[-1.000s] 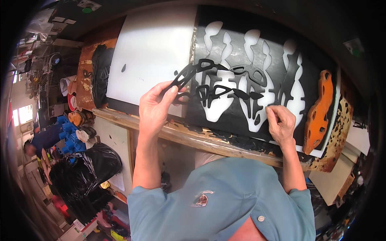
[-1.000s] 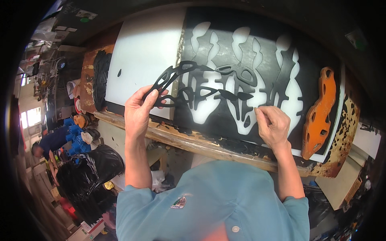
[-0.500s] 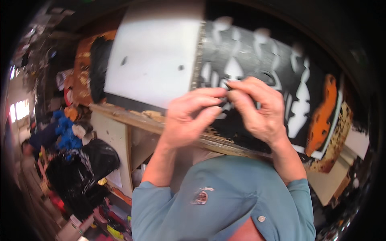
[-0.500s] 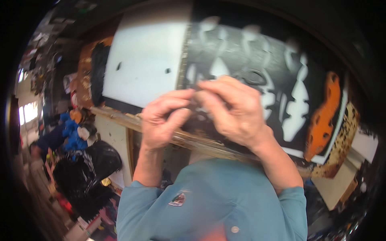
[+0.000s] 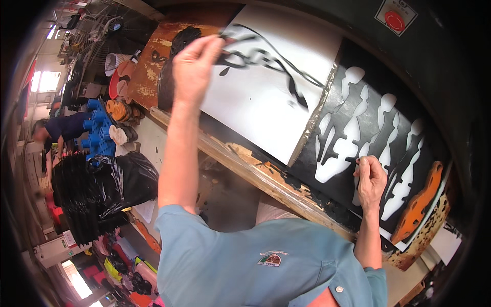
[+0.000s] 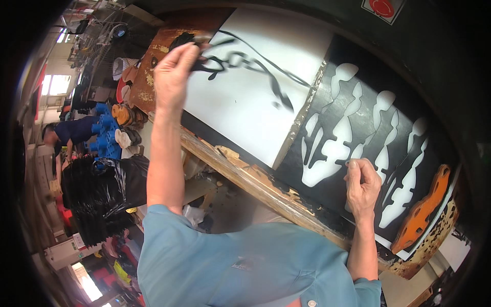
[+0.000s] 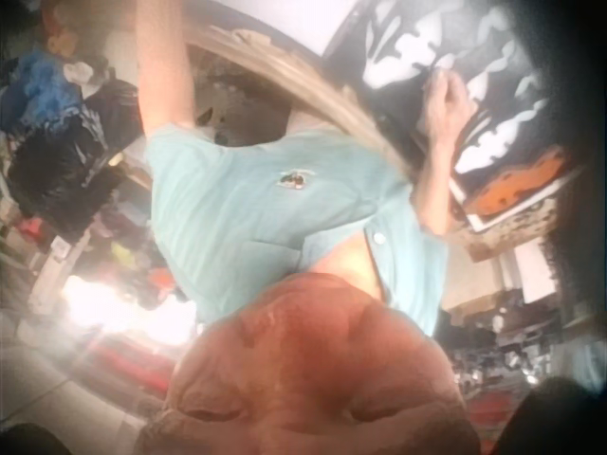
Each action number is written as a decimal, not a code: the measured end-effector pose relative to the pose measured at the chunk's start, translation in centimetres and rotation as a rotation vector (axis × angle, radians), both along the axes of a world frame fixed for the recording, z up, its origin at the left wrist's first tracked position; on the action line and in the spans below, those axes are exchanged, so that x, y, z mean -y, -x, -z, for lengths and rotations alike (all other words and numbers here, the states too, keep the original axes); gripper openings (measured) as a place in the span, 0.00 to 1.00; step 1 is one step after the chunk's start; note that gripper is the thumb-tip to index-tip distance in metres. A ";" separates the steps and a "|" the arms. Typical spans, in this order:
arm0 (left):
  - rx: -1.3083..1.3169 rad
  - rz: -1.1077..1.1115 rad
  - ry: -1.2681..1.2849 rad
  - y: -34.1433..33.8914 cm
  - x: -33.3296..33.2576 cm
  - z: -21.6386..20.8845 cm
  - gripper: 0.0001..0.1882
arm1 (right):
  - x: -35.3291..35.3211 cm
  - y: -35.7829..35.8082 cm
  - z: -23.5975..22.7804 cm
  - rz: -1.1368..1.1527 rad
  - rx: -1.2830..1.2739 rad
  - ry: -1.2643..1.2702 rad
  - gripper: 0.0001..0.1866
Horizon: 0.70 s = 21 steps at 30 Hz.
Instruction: The person repeatedly peels small cut-out pieces from a black stencil sheet placed on a white board, using an orange squeegee-like tool to assist. The person removes the pieces one by one and sets them aside.
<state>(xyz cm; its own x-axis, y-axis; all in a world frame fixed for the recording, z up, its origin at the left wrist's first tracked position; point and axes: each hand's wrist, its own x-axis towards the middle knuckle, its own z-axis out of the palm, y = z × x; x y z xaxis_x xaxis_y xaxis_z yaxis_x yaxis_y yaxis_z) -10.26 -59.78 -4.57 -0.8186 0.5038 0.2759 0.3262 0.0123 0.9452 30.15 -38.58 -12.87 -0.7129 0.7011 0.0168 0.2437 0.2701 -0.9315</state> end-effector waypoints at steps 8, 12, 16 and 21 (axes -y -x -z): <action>0.349 -0.770 -0.006 11.4 15.6 9.1 0.14 | 0.2 0.3 0.5 -0.019 -0.004 -0.159 0.10; 0.410 -0.831 -0.050 12.4 20.2 13.7 0.13 | 0.3 0.8 0.5 -0.005 0.000 -0.182 0.09; 0.108 -0.918 0.181 12.3 21.4 14.8 0.14 | 0.1 1.3 0.1 0.000 0.007 -0.106 0.09; -0.312 -1.001 0.687 10.5 20.4 12.5 0.19 | -0.4 -0.5 -1.3 0.069 0.054 0.218 0.09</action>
